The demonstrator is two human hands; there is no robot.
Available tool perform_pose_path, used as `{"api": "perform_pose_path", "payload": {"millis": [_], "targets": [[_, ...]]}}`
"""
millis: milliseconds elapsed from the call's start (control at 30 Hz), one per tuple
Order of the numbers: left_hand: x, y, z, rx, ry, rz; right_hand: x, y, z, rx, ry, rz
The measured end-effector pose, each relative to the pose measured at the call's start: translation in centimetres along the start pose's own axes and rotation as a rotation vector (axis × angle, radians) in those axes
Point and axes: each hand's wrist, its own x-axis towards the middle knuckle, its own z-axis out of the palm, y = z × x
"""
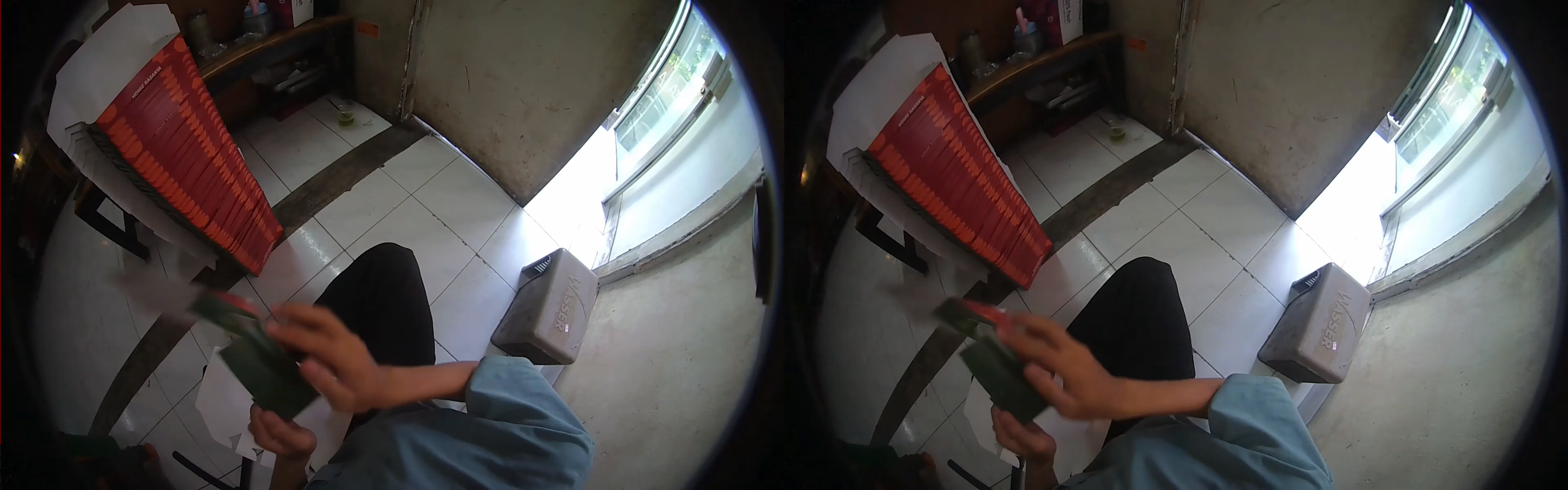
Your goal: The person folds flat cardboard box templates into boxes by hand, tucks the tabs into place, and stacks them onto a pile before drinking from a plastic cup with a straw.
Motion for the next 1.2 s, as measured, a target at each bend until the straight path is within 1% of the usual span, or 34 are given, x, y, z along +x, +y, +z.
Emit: {"api": "perform_pose_path", "payload": {"millis": [33, 67, 100, 167, 200, 233, 267, 300, 333, 367, 400, 433, 500, 533, 567, 600, 633, 667, 700, 733, 800, 833, 900, 933, 967, 1000, 1067, 1100, 1133, 1200], "targets": [[0.2, -0.4, -0.4, 0.230, 0.113, 0.132, 0.9, 0.6, -1.0, 0.022, 0.029, -0.023], [2.2, -0.4, -2.4, -0.176, -0.091, 0.077, 2.2, 0.3, -1.9, -0.148, -0.006, -0.034], [2.8, -0.2, -2.3, -0.242, -0.107, 0.098, 2.4, 0.4, -1.7, -0.146, -0.008, -0.036], [3.9, 0.3, -2.3, -0.375, -0.143, 0.136, 2.9, 0.9, -1.1, 0.053, -0.052, 0.099], [4.8, 1.4, -2.1, -0.475, -0.045, -0.250, 2.5, 1.3, -0.8, 0.222, -0.074, 0.167], [5.8, 2.1, -2.0, -0.567, 0.057, -0.638, 2.3, 1.4, -0.8, 0.223, -0.077, 0.165], [7.4, 2.4, -2.0, -0.564, 0.061, -0.639, 2.0, 1.4, -1.1, 0.177, -0.079, 0.109], [9.1, 2.8, -2.2, -0.680, 0.031, -0.724, 1.8, 1.3, -1.1, 0.133, -0.088, 0.056], [9.9, 3.0, -2.3, -0.796, 0.002, -0.809, 1.7, 1.1, -1.0, 0.139, -0.099, 0.058], [9.9, 2.4, -2.4, -0.790, 0.009, -0.814, 1.8, 0.9, -0.7, 0.181, -0.231, 0.047], [9.9, 1.2, -2.7, -0.854, -0.023, -0.632, 1.8, 0.7, -0.4, 0.223, -0.362, 0.035], [9.8, 0.5, -3.1, -0.906, -0.050, -0.454, 1.4, 0.8, -0.2, 0.236, -0.375, 0.034], [10.5, 1.7, -3.3, -0.869, 0.026, -0.455, 0.7, 1.4, 0.3, 0.402, -0.536, 0.087], [10.9, 1.9, -3.8, -0.812, -0.063, -0.459, 1.0, 1.2, 0.3, 0.389, -0.467, 0.097], [11.2, 1.9, -4.2, -0.755, -0.145, -0.470, 1.2, 0.8, 0.1, 0.245, -0.366, 0.093], [11.0, 1.0, -3.8, -0.755, -0.121, -0.399, 1.4, 0.6, -0.2, 0.101, -0.265, 0.084], [10.8, -0.1, -3.5, -0.714, -0.076, -0.435, 1.4, 0.9, -0.9, -0.019, -0.183, 0.059], [10.7, -1.6, -3.2, -0.697, -0.122, -0.267, 1.5, 1.3, -1.7, -0.139, -0.091, 0.031], [10.7, -2.9, -3.1, -0.675, -0.175, -0.091, 1.9, 1.2, -2.5, -0.162, 0.062, 0.083], [10.7, -3.4, -2.8, -0.644, -0.143, -0.113, 2.7, 1.1, -3.0, -0.086, 0.217, 0.096], [11.1, -3.7, -2.3, -0.860, 0.007, -0.412, 4.4, 0.0, -4.0, 0.384, 0.391, 0.150], [11.3, -3.7, -2.2, -0.842, 0.034, -0.422, 4.9, 0.1, -4.4, 0.581, 0.318, 0.089], [11.9, -3.7, -1.9, -1.469, -0.152, -0.527, 6.9, 0.0, -3.8, 0.218, 0.236, -0.028], [12.4, -4.1, -1.7, -1.416, -0.048, -0.480, 8.4, -0.4, -3.7, 0.225, 0.209, -0.034], [13.3, -4.0, -1.7, -1.422, 0.180, -0.545, 10.2, -1.0, -3.9, -0.303, 0.397, -0.136], [14.5, -4.9, -2.1, -1.239, 0.220, -0.347, 11.4, -1.2, -4.5, -0.833, 0.578, -0.247], [18.3, -7.4, -3.8, -0.820, 0.263, 0.016, 13.2, -1.9, -5.9, -0.711, 0.419, -0.506], [20.6, -8.4, -5.2, -0.586, 0.266, 0.179, 15.4, -3.9, -4.9, -0.661, 0.317, -0.613], [23.0, -9.5, -5.7, -0.469, 0.313, 0.296, 17.6, -6.0, -3.8, -0.605, 0.205, -0.711], [27.6, -10.5, -7.1, -0.298, 0.387, 0.436, 20.9, -6.6, -3.1, -0.922, -0.182, -0.645]]}}
